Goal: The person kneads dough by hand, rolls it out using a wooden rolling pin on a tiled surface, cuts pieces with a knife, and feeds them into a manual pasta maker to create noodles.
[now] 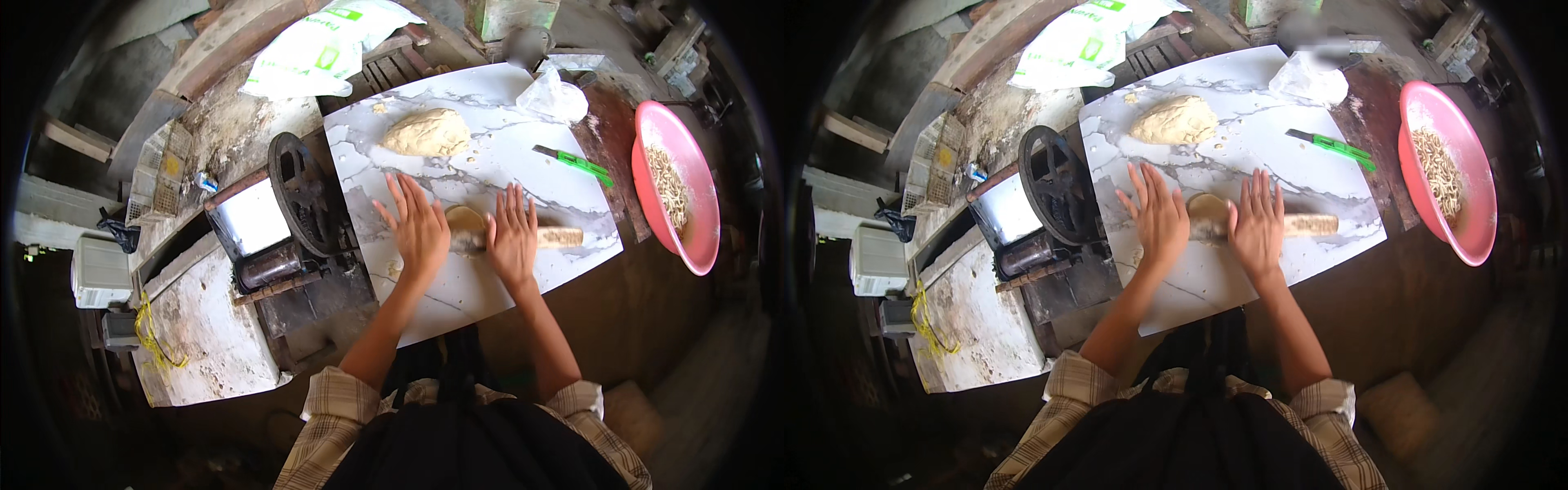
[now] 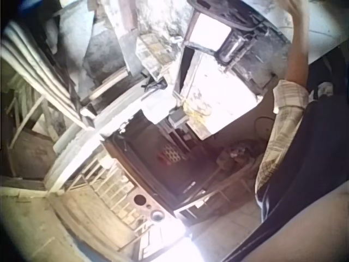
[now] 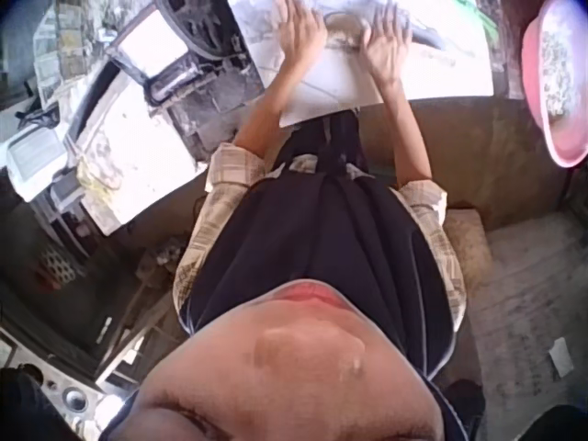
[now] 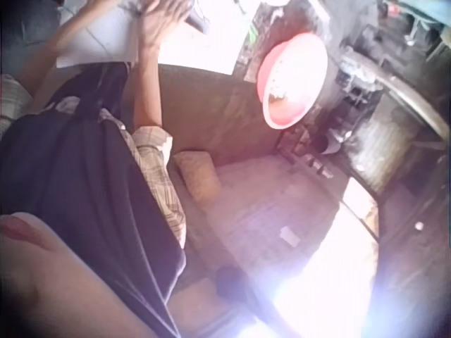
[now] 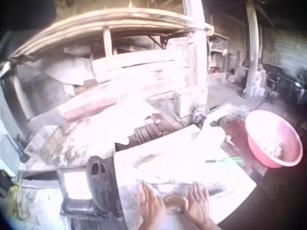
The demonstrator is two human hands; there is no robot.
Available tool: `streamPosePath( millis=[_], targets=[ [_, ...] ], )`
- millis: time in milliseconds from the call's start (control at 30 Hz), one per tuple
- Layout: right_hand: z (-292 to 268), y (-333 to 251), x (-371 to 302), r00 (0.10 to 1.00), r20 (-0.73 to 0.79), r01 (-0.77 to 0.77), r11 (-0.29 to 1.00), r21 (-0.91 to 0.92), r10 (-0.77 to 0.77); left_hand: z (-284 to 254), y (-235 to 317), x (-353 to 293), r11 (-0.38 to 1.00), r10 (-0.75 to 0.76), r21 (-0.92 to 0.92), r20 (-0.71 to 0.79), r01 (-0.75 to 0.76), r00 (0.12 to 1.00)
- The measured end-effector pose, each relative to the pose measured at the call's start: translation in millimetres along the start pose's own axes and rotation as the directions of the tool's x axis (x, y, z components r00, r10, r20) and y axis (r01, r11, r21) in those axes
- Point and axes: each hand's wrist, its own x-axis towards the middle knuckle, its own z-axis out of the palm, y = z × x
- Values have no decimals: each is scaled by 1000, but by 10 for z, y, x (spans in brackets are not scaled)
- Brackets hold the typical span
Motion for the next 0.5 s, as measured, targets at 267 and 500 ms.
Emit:
streamPosePath(
  millis=[267,500],
  targets=[
    [37,-43,-19,992,-124,-26,998,-50,19,-19,18,81,1000,15,28,-138,-11,990],
    [-117,-97,-286,994,-102,48,999,-1,-48,-69,-49,-321,995,89,33,1,-89,996]
  ],
)
